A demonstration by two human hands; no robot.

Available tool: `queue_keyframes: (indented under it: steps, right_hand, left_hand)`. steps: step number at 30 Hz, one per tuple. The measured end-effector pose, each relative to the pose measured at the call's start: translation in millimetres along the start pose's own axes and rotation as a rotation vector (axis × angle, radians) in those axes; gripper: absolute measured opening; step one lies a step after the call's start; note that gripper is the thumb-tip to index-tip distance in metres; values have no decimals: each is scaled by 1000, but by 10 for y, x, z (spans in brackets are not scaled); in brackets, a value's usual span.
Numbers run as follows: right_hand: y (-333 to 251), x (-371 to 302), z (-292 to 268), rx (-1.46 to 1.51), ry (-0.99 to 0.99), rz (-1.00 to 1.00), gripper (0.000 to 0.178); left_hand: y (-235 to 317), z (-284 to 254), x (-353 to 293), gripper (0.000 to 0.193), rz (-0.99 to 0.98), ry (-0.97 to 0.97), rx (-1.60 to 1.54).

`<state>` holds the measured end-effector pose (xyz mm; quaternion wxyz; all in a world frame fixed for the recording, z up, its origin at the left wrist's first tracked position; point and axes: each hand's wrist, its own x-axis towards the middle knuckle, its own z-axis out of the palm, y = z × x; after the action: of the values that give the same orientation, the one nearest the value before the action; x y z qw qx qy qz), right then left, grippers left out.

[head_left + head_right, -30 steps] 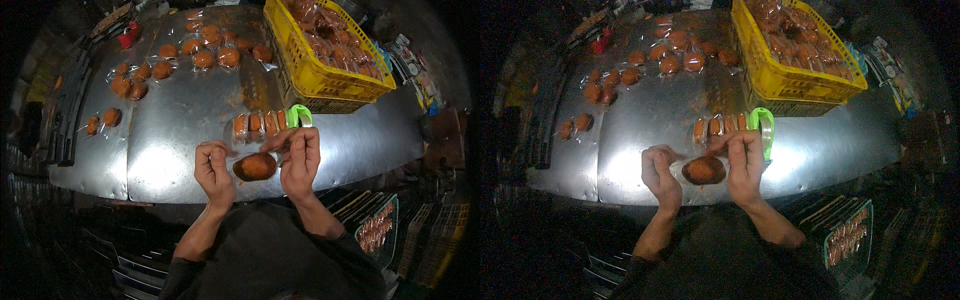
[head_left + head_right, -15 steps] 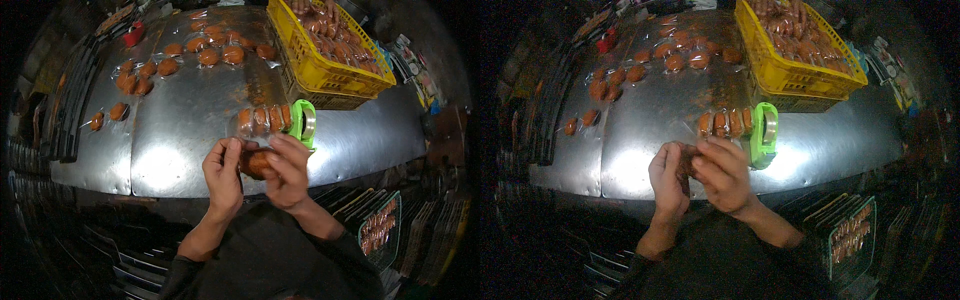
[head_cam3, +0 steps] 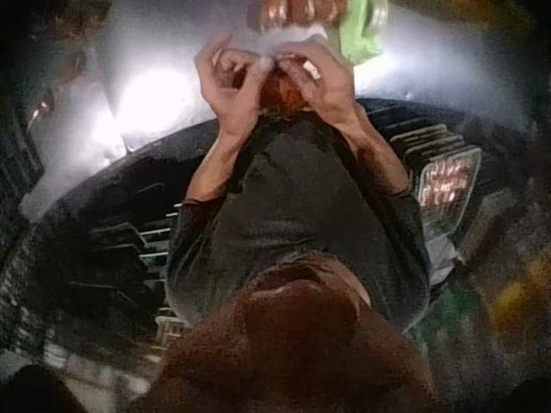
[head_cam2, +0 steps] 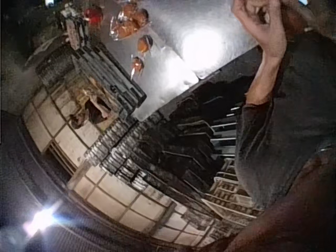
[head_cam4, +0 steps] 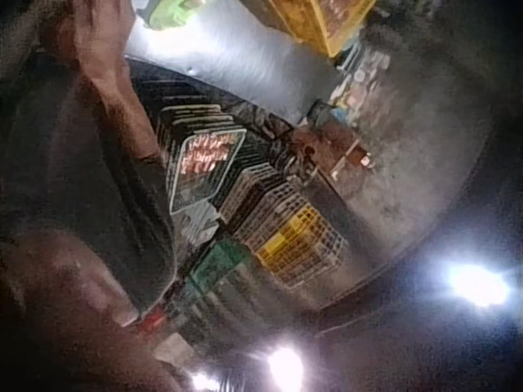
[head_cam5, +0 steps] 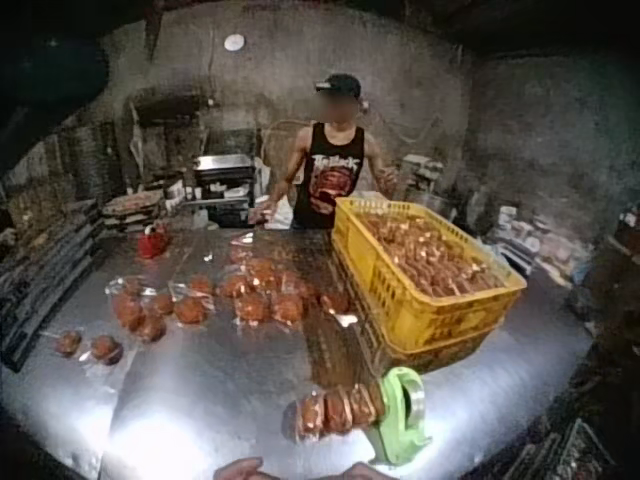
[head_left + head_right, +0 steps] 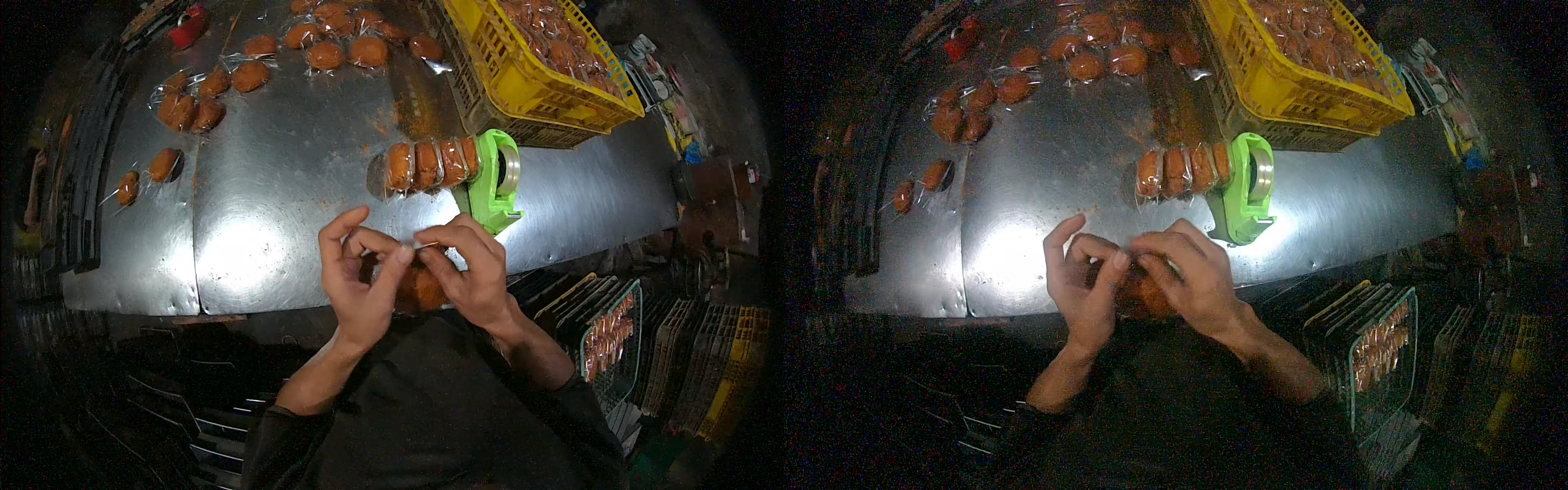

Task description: The person wraps round brown food items in clear plastic bags using a tape dispenser to seal them. The wrapped items are placed on a metal table and into a yellow crate.

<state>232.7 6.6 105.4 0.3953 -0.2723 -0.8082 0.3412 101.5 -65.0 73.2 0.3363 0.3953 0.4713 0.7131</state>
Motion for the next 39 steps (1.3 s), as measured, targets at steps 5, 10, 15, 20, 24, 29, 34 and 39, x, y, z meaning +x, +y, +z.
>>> queue_keyframes:
  steps: [5,10,15,20,24,29,34,39]
  right_hand:
    - [238,-106,101,132,12,113,25]
    - [492,-119,16,-243,-21,-232,15]
    - [613,-13,-44,1,54,-12,12]
    - [456,32,245,760,387,403,24]
    - [812,-92,-472,175,478,438,37]
    - [1723,-541,-892,-299,200,720,25]
    - [1651,-367,-803,-351,431,552,21]
    - [1367,-941,-639,156,440,983,21]
  left_hand:
    - [43,90,59,61,-145,16,104]
    - [-52,42,21,48,-254,5,126]
    - [-108,240,136,8,175,74,753]
    - [-437,571,221,18,-111,486,33]
    - [-511,694,280,23,-103,487,-151]
    - [-634,790,159,28,-180,367,-119]
    - [-675,718,209,28,-219,241,-39]
    - [-796,611,348,27,-209,200,-51]
